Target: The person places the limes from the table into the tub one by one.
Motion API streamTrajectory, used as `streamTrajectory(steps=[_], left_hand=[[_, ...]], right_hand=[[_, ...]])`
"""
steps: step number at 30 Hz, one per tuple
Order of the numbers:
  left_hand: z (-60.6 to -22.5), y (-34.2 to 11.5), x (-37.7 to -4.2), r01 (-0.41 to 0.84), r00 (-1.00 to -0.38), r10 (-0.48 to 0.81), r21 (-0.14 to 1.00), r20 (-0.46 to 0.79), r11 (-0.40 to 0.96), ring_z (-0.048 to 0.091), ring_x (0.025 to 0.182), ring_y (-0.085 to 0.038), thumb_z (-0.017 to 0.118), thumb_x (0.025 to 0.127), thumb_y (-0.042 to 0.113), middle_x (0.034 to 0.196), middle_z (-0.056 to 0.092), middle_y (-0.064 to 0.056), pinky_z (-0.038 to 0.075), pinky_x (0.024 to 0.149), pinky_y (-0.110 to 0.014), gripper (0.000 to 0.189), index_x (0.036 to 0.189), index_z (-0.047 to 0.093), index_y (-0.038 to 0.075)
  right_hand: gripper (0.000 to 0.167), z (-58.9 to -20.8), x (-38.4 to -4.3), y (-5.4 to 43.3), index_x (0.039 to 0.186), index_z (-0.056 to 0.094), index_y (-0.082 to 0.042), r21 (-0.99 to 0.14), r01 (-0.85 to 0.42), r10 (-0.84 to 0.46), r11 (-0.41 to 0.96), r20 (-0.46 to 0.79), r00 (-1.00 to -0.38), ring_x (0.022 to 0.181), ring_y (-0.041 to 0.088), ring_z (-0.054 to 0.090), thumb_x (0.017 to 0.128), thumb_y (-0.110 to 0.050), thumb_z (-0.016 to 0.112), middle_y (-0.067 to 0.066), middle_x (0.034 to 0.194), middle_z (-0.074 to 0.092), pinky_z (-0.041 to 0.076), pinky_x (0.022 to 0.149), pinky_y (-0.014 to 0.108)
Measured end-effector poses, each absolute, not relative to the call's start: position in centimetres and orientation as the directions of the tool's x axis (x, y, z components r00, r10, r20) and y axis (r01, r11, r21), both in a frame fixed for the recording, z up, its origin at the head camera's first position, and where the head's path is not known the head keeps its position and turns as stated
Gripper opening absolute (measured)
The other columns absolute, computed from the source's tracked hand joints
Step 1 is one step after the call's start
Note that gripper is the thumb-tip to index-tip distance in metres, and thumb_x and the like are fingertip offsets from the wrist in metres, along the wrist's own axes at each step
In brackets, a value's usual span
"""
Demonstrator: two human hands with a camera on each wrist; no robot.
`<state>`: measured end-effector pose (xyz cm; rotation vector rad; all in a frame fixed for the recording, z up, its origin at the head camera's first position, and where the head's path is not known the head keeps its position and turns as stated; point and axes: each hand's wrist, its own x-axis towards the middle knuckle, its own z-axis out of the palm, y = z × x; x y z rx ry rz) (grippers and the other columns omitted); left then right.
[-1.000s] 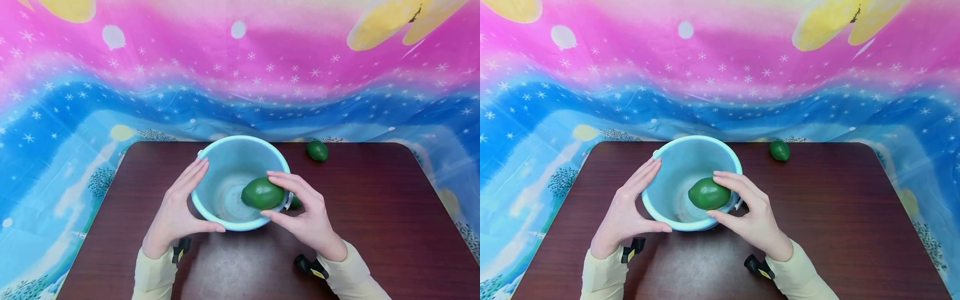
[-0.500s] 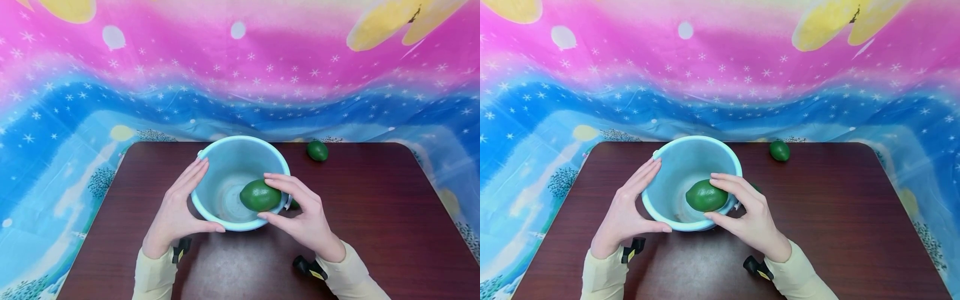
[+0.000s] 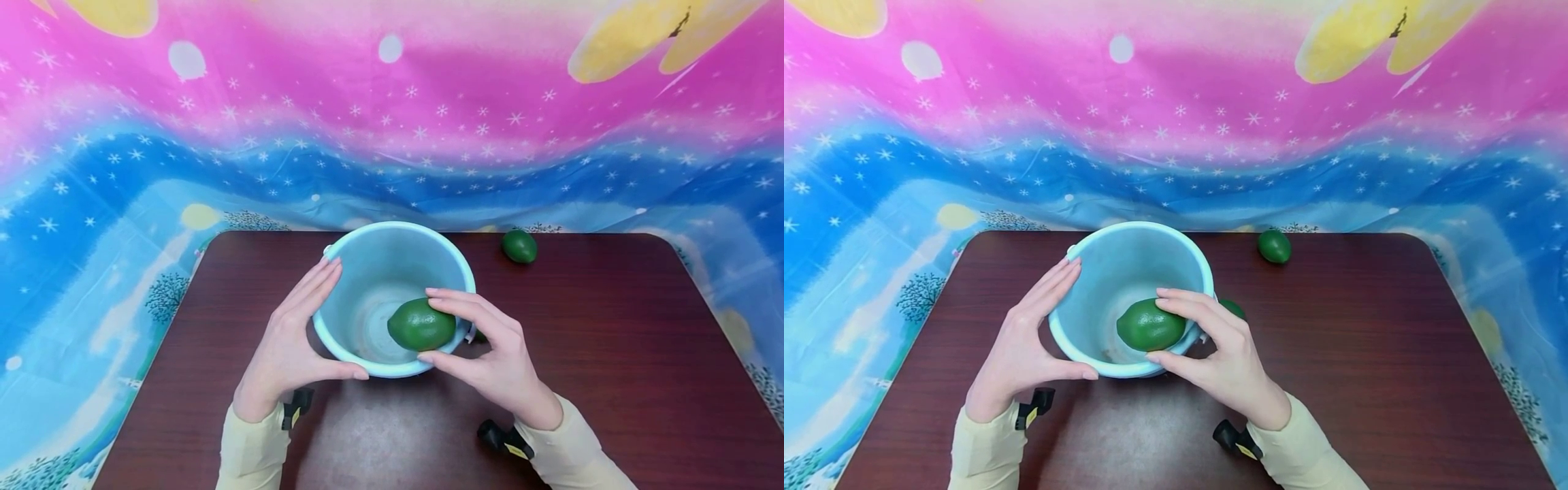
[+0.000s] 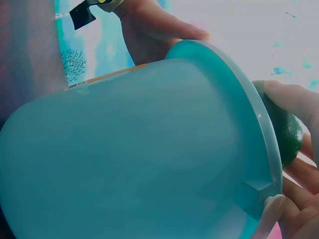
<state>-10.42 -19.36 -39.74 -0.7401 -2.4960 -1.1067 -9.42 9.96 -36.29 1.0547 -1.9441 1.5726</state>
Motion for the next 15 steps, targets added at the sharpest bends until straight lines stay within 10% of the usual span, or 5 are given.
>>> streamTrajectory(steps=[15], left_hand=[[-39.72, -19.31, -10.39, 0.577, -0.813, 0.329, 0.595, 0.48, 0.559, 0.028, 0.149, -0.022, 0.084, 0.056, 0.079, 0.159, 0.042, -0.004, 0.028, 0.118, -0.042, 0.127, 0.158, 0.041, 0.016]], right_hand=[[0.045, -36.25, -9.38, 10.04, 0.122, 0.069, 0.001, -0.64, -0.767, -0.301, 0.052, 0.722, -0.623, 0.121, 0.03, 0.062, 0.087, -0.021, 0.085, 0.023, 0.127, 0.066, 0.049, 0.098, 0.028]])
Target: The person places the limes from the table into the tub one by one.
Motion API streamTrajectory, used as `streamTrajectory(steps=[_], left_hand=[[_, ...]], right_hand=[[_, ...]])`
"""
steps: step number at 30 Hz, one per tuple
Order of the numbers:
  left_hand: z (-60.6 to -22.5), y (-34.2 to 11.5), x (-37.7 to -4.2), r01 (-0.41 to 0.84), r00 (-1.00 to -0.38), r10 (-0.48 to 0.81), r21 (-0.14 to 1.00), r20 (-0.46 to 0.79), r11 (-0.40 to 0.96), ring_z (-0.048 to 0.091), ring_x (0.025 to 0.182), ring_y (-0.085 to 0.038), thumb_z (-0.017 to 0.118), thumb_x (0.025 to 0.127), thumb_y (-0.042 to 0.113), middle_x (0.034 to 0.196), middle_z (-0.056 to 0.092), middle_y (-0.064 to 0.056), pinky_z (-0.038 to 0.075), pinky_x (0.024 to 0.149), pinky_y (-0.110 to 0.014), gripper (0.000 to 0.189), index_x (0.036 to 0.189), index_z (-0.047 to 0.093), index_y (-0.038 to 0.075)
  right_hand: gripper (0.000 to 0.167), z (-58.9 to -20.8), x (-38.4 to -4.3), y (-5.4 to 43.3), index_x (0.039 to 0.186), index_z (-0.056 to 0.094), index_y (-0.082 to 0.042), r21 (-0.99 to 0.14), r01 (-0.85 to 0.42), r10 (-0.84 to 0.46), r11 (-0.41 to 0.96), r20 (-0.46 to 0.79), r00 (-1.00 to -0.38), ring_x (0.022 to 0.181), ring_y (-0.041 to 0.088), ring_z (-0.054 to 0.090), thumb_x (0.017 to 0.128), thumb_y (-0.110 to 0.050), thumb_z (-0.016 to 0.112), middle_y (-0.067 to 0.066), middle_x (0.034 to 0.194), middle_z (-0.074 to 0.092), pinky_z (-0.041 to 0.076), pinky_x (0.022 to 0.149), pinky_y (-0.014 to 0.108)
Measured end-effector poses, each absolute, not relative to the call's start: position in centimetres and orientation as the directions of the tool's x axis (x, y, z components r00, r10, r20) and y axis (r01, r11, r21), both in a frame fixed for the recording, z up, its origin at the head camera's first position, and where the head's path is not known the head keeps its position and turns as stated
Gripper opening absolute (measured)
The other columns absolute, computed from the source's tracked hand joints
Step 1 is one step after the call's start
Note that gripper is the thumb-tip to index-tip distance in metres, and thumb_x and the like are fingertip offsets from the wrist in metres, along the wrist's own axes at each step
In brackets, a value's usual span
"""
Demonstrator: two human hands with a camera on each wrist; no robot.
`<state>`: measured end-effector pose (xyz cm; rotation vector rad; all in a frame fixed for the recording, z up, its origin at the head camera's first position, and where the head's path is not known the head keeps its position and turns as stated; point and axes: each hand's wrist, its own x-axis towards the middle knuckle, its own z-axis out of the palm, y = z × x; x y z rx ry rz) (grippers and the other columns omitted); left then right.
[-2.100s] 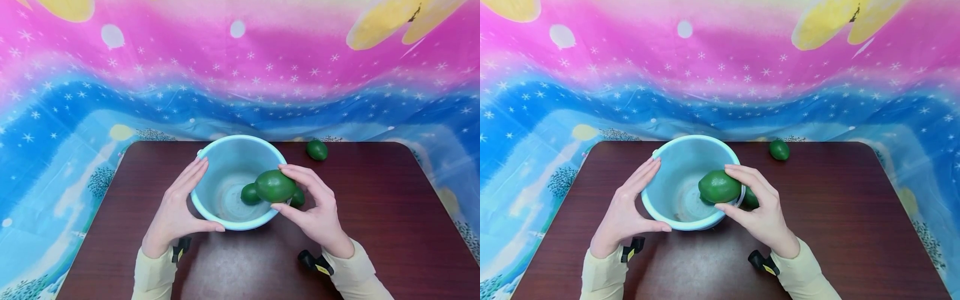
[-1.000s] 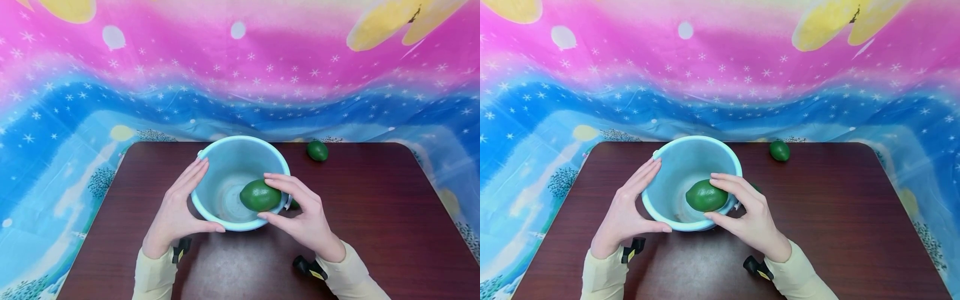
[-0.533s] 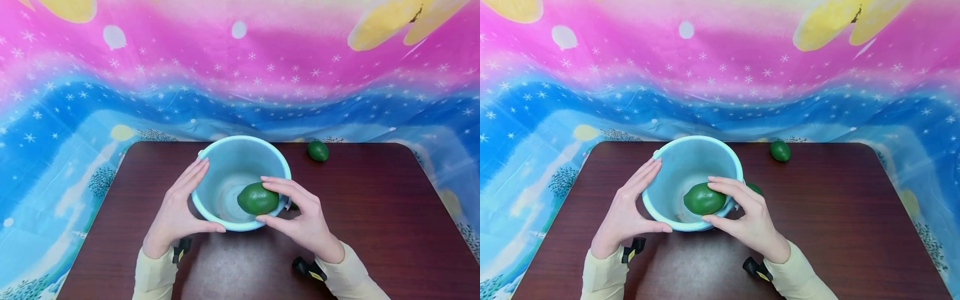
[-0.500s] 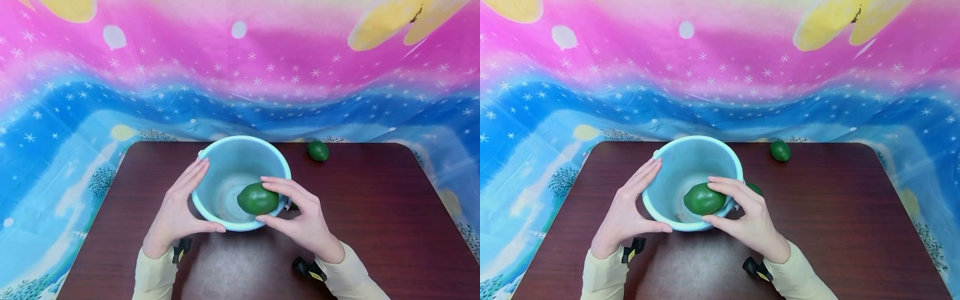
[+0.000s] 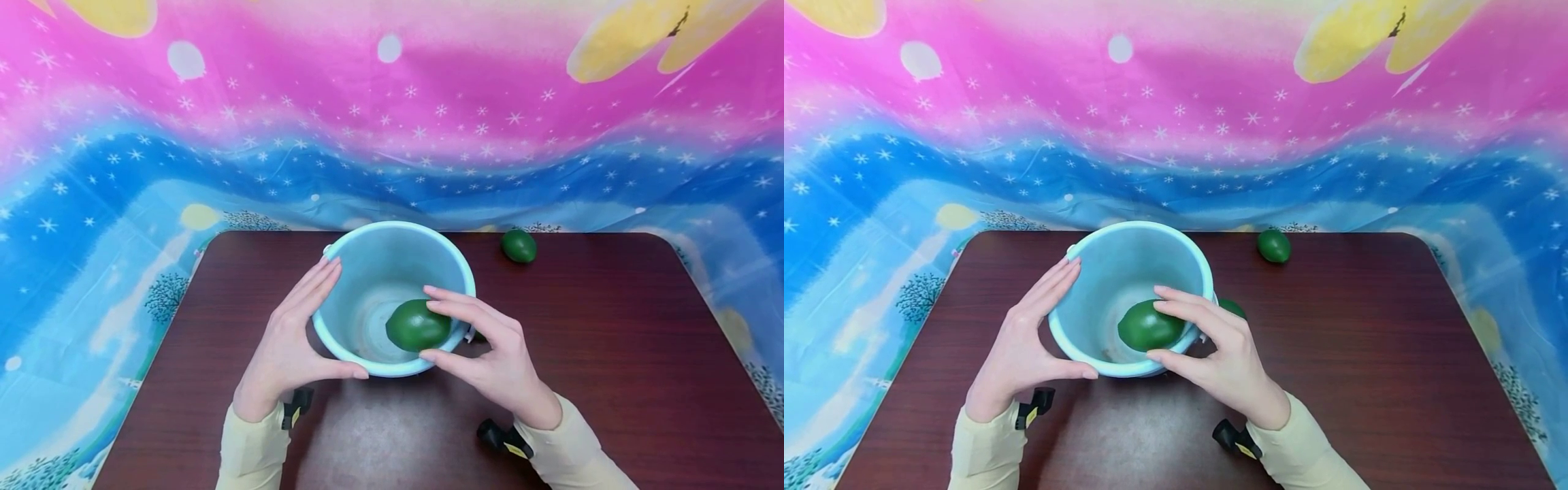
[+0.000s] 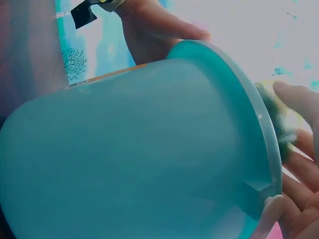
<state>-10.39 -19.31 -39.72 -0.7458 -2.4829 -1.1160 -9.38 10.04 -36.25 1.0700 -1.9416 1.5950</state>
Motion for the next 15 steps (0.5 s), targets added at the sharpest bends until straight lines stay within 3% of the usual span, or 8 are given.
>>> streamTrajectory(steps=[15], left_hand=[[-39.73, -19.27, -10.41, 0.571, -0.818, 0.328, 0.602, 0.471, 0.558, 0.028, 0.15, -0.022, 0.083, 0.056, 0.079, 0.159, 0.041, -0.004, 0.029, 0.117, -0.043, 0.126, 0.158, 0.041, 0.016]], right_hand=[[0.046, -36.22, -9.48, 10.35, 0.127, 0.068, 0.0, -0.647, -0.761, -0.314, 0.05, 0.713, -0.627, 0.125, 0.031, 0.059, 0.091, -0.026, 0.081, 0.024, 0.13, 0.064, 0.049, 0.097, 0.026]])
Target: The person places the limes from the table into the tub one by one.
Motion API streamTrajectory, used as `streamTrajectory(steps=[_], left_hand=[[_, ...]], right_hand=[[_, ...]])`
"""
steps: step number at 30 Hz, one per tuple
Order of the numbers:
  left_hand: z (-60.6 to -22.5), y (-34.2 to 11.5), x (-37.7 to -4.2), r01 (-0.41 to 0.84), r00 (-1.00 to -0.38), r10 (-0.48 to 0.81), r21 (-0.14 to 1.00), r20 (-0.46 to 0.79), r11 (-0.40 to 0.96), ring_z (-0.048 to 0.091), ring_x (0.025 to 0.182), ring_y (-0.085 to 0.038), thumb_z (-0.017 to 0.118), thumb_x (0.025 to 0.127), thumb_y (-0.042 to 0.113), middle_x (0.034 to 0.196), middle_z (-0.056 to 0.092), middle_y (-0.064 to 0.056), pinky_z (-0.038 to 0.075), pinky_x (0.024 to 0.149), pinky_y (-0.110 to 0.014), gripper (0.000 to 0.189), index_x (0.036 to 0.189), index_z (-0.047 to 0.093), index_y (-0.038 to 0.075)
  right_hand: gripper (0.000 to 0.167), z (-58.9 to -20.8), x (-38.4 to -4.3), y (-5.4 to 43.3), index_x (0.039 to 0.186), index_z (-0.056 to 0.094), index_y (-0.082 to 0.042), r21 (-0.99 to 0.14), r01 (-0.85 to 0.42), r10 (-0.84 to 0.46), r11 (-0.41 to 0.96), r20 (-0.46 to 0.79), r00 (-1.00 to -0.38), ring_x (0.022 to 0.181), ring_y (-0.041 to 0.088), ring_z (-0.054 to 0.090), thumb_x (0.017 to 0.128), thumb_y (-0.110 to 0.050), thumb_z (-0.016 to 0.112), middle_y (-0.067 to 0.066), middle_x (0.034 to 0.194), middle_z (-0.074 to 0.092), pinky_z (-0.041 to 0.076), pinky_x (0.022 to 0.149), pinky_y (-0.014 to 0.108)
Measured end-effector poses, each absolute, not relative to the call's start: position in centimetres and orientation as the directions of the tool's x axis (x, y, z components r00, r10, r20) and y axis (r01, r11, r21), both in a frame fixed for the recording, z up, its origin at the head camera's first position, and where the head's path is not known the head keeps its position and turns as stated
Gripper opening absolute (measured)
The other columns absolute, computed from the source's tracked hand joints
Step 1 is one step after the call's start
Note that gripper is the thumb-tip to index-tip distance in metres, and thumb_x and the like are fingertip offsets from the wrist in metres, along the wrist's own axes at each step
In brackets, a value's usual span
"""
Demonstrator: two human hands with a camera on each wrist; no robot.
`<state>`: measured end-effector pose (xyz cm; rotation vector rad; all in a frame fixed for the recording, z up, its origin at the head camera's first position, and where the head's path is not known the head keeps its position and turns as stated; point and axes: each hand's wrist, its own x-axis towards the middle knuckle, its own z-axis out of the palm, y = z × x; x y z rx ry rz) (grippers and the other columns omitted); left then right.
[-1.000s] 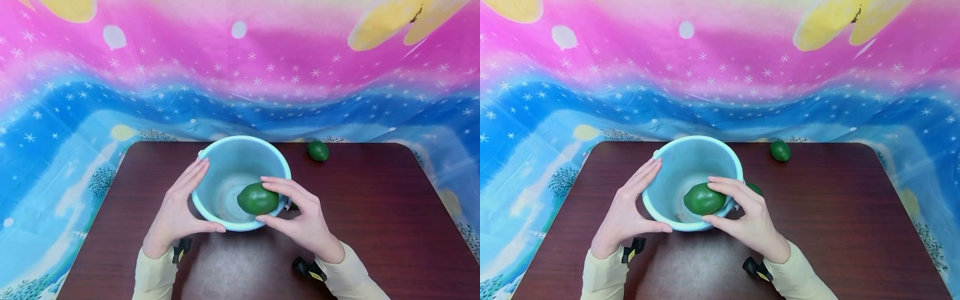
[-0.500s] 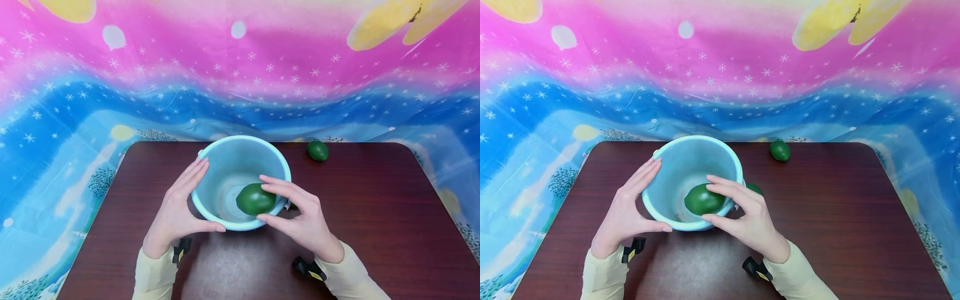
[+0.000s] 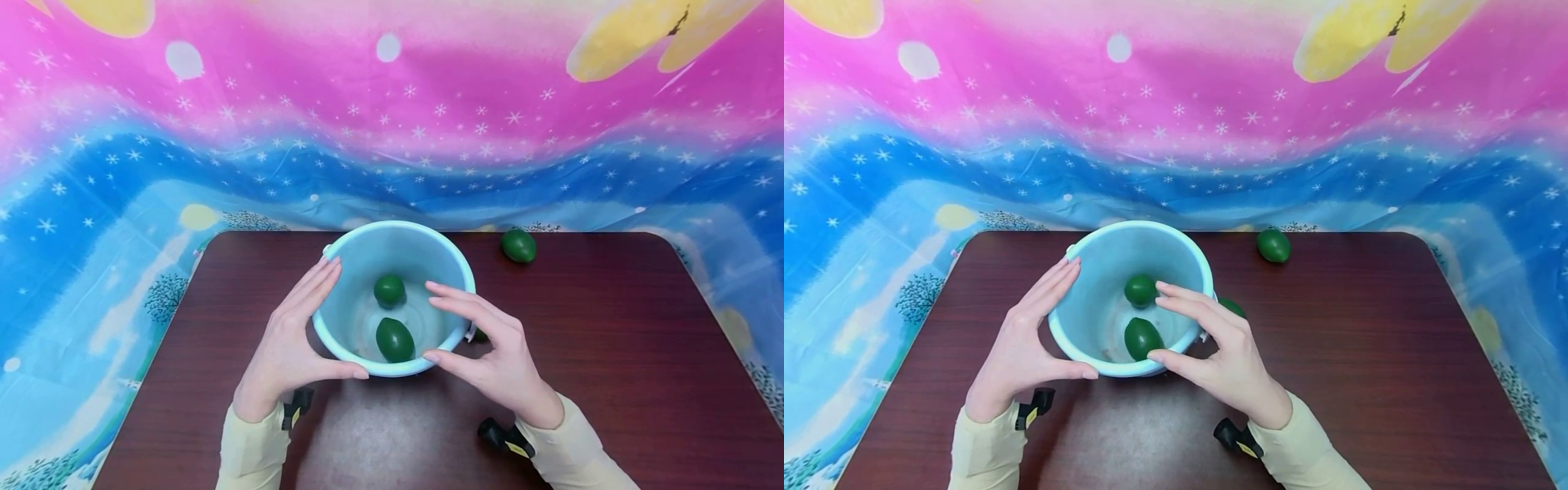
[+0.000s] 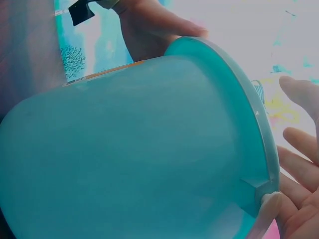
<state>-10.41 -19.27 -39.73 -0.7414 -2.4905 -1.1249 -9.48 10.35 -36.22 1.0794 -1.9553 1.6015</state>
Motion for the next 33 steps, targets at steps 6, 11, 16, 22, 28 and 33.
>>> streamTrajectory(steps=[6, 11, 16, 22, 28, 33], left_hand=[[-39.7, -19.3, -10.4, 0.573, -0.817, 0.33, 0.601, 0.474, 0.557, 0.028, 0.149, -0.022, 0.083, 0.056, 0.079, 0.159, 0.04, -0.003, 0.029, 0.117, -0.043, 0.126, 0.157, 0.041, 0.016], [-39.7, -19.3, -10.4, 0.575, -0.815, 0.33, 0.601, 0.476, 0.555, 0.028, 0.149, -0.022, 0.084, 0.056, 0.078, 0.159, 0.041, -0.003, 0.029, 0.117, -0.043, 0.127, 0.158, 0.041, 0.017], [-39.7, -19.3, -10.5, 0.577, -0.814, 0.329, 0.604, 0.478, 0.55, 0.028, 0.149, -0.022, 0.085, 0.055, 0.078, 0.159, 0.041, -0.004, 0.029, 0.117, -0.042, 0.127, 0.157, 0.041, 0.016], [-39.7, -19.3, -10.4, 0.57, -0.819, 0.326, 0.606, 0.472, 0.556, 0.028, 0.149, -0.022, 0.084, 0.056, 0.078, 0.159, 0.041, -0.003, 0.03, 0.117, -0.043, 0.126, 0.157, 0.041, 0.017], [-39.7, -19.3, -10.4, 0.571, -0.819, 0.332, 0.605, 0.468, 0.555, 0.027, 0.15, -0.022, 0.085, 0.056, 0.078, 0.16, 0.04, -0.004, 0.028, 0.118, -0.044, 0.127, 0.158, 0.04, 0.017], [-39.6, -19.3, -10.4, 0.567, -0.822, 0.331, 0.615, 0.463, 0.548, 0.023, 0.151, -0.024, 0.089, 0.055, 0.073, 0.161, 0.037, -0.004, 0.029, 0.117, -0.049, 0.129, 0.159, 0.038, 0.018]], right_hand=[[0.046, -36.3, -9.5, 10.4, 0.125, 0.068, 0.002, -0.645, -0.764, -0.3, 0.035, 0.722, -0.623, 0.124, 0.031, 0.06, 0.091, -0.026, 0.08, 0.025, 0.129, 0.063, 0.048, 0.099, 0.028], [0.044, -36.4, -9.5, 10.6, 0.124, 0.067, 0.006, -0.651, -0.759, -0.27, 0.0, 0.731, -0.626, 0.123, 0.031, 0.06, 0.091, -0.021, 0.081, 0.027, 0.129, 0.063, 0.049, 0.098, 0.029], [0.044, -36.5, -9.6, 10.9, 0.123, 0.064, 0.011, -0.661, -0.749, -0.235, -0.053, 0.737, -0.634, 0.126, 0.032, 0.058, 0.091, -0.016, 0.08, 0.03, 0.13, 0.061, 0.048, 0.1, 0.03], [0.046, -36.6, -10.0, 11.1, 0.124, 0.063, 0.014, -0.658, -0.747, -0.212, -0.092, 0.746, -0.631, 0.127, 0.035, 0.057, 0.092, -0.013, 0.079, 0.033, 0.13, 0.06, 0.046, 0.104, 0.033], [0.046, -36.6, -10.2, 11.3, 0.124, 0.062, 0.016, -0.655, -0.747, -0.197, -0.109, 0.751, -0.63, 0.127, 0.036, 0.056, 0.092, -0.012, 0.079, 0.033, 0.13, 0.059, 0.045, 0.105, 0.035], [0.046, -36.6, -10.1, 11.4, 0.123, 0.062, 0.016, -0.664, -0.74, -0.195, -0.107, 0.744, -0.64, 0.128, 0.037, 0.055, 0.091, -0.012, 0.079, 0.033, 0.13, 0.059, 0.046, 0.105, 0.035]])
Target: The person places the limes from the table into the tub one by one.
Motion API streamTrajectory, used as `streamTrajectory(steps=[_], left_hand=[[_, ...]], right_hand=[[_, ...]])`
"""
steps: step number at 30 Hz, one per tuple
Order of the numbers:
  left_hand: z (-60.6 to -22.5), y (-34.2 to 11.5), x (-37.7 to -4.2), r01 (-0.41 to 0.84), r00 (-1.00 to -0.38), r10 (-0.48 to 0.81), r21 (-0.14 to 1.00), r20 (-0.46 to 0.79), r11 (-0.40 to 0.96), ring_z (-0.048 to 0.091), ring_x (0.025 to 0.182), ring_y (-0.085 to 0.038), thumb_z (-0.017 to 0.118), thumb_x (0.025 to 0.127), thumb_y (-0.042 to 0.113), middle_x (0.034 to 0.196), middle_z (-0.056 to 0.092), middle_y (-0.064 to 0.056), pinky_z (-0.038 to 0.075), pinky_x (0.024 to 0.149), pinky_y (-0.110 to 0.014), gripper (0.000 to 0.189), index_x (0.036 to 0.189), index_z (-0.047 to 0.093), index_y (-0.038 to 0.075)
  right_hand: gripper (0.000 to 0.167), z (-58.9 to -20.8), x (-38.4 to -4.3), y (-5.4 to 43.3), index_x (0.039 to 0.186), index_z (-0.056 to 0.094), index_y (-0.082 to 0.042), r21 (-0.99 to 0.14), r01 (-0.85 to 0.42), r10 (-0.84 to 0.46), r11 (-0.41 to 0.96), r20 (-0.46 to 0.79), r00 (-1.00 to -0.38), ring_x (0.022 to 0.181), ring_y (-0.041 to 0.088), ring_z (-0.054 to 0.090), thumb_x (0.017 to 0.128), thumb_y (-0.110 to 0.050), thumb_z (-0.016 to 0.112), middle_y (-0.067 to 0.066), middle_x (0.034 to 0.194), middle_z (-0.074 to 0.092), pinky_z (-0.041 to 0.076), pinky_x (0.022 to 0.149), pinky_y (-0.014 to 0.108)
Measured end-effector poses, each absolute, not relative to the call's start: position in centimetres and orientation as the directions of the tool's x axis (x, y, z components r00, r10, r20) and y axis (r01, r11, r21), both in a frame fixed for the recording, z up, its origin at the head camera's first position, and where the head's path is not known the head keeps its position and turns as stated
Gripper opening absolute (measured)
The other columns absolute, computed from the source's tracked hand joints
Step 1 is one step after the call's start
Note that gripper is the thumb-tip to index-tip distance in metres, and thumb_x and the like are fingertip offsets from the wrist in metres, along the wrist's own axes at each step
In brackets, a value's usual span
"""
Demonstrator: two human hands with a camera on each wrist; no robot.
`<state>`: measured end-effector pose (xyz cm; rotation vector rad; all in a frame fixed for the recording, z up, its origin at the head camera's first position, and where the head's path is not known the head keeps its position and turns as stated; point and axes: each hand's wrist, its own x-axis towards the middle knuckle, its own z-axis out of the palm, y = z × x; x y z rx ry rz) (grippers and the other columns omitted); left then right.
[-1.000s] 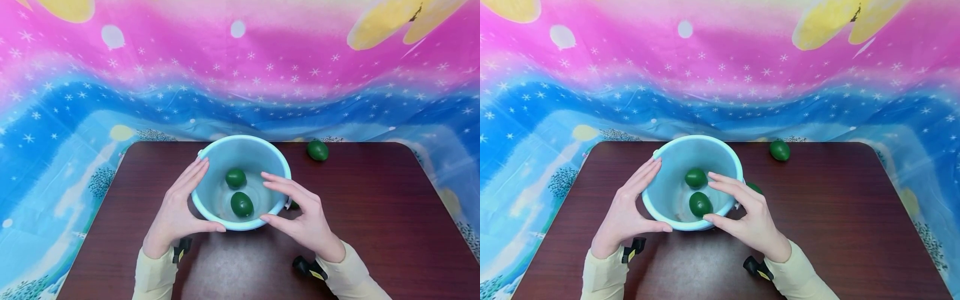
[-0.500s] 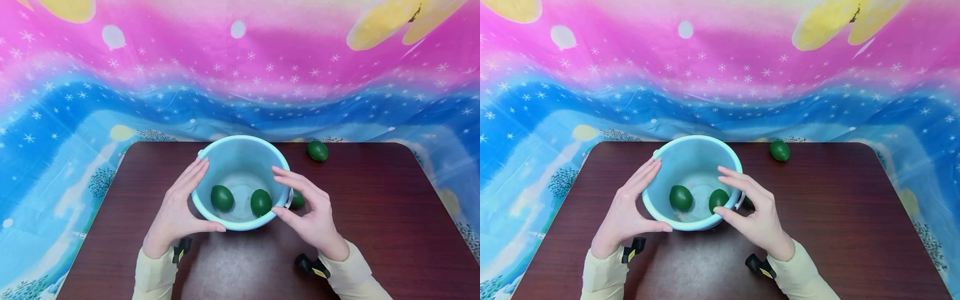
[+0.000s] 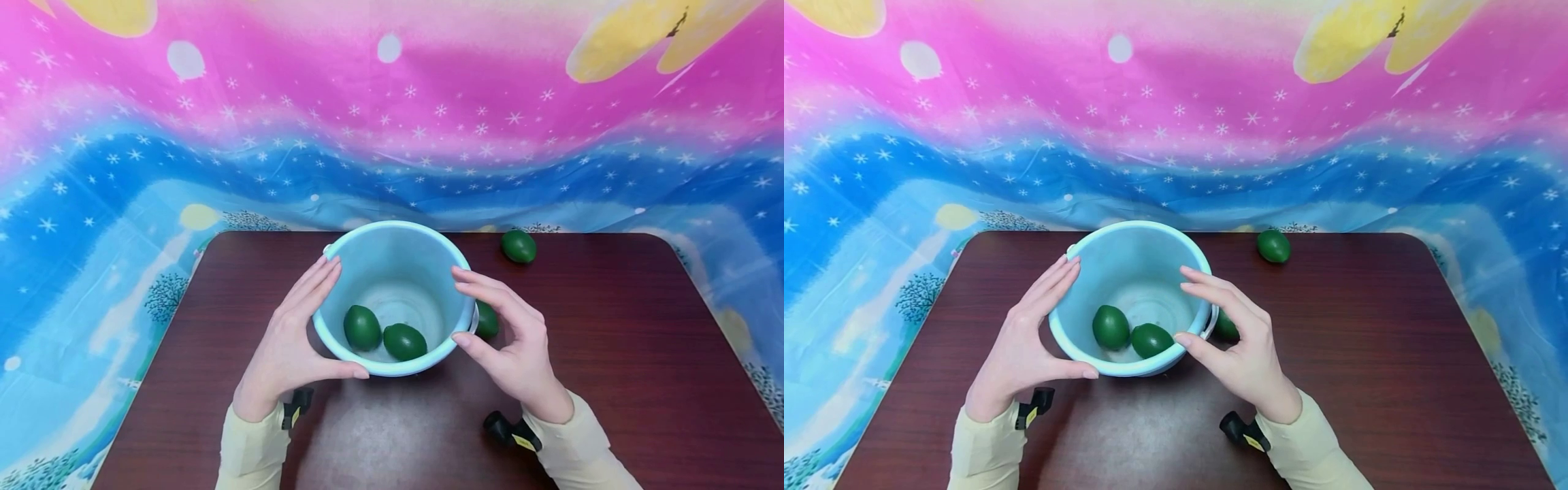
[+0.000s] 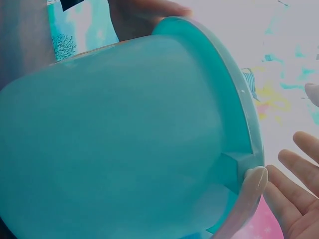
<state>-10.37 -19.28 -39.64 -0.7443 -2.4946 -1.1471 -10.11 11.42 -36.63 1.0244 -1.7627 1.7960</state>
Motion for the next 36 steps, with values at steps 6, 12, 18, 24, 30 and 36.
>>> streamTrajectory(steps=[6, 12, 18, 24, 30, 36], left_hand=[[-39.7, -19.3, -10.3, 0.569, -0.819, 0.319, 0.603, 0.477, 0.56, 0.018, 0.152, -0.025, 0.081, 0.056, 0.081, 0.164, 0.031, -0.003, 0.027, 0.116, -0.052, 0.129, 0.16, 0.037, 0.018], [-39.9, -19.3, -10.4, 0.569, -0.818, 0.316, 0.596, 0.481, 0.567, 0.023, 0.15, -0.024, 0.081, 0.055, 0.082, 0.165, 0.03, -0.001, 0.03, 0.115, -0.049, 0.133, 0.159, 0.037, 0.013], [-39.9, -19.3, -10.4, 0.567, -0.82, 0.311, 0.6, 0.482, 0.564, 0.025, 0.15, -0.023, 0.081, 0.054, 0.082, 0.164, 0.03, 0.0, 0.031, 0.115, -0.047, 0.133, 0.158, 0.039, 0.009], [-39.9, -19.3, -10.4, 0.574, -0.814, 0.314, 0.595, 0.488, 0.562, 0.026, 0.15, -0.024, 0.082, 0.055, 0.081, 0.164, 0.032, -0.002, 0.03, 0.116, -0.046, 0.132, 0.159, 0.038, 0.012], [-40.0, -19.4, -10.5, 0.578, -0.811, 0.316, 0.588, 0.493, 0.565, 0.026, 0.15, -0.024, 0.081, 0.055, 0.082, 0.163, 0.033, -0.003, 0.029, 0.116, -0.046, 0.131, 0.159, 0.038, 0.014], [-40.0, -19.4, -10.5, 0.575, -0.813, 0.316, 0.589, 0.489, 0.568, 0.026, 0.15, -0.024, 0.081, 0.054, 0.082, 0.163, 0.034, -0.003, 0.029, 0.116, -0.047, 0.131, 0.159, 0.038, 0.016]], right_hand=[[0.045, -36.7, -10.3, 11.4, 0.123, 0.062, 0.016, -0.658, -0.745, -0.193, -0.107, 0.749, -0.634, 0.127, 0.037, 0.055, 0.091, -0.011, 0.079, 0.033, 0.13, 0.059, 0.046, 0.104, 0.034], [0.045, -36.7, -10.3, 11.5, 0.123, 0.062, 0.016, -0.659, -0.745, -0.188, -0.107, 0.749, -0.636, 0.127, 0.036, 0.056, 0.091, -0.011, 0.079, 0.033, 0.129, 0.059, 0.047, 0.103, 0.034], [0.046, -37.0, -10.4, 11.8, 0.124, 0.062, 0.016, -0.666, -0.739, -0.193, -0.103, 0.742, -0.642, 0.127, 0.036, 0.055, 0.091, -0.011, 0.079, 0.033, 0.13, 0.059, 0.048, 0.102, 0.035], [0.047, -37.7, -10.9, 12.2, 0.125, 0.06, 0.018, -0.671, -0.731, -0.183, -0.128, 0.74, -0.647, 0.127, 0.037, 0.055, 0.09, -0.008, 0.08, 0.034, 0.131, 0.057, 0.048, 0.103, 0.038], [0.047, -37.2, -10.9, 12.4, 0.125, 0.059, 0.019, -0.672, -0.73, -0.166, -0.127, 0.74, -0.652, 0.127, 0.037, 0.055, 0.09, -0.005, 0.079, 0.035, 0.132, 0.056, 0.048, 0.103, 0.039], [0.046, -36.6, -10.7, 12.6, 0.125, 0.06, 0.018, -0.682, -0.728, -0.147, -0.071, 0.729, -0.669, 0.126, 0.035, 0.057, 0.091, -0.008, 0.078, 0.034, 0.132, 0.057, 0.047, 0.104, 0.036]])
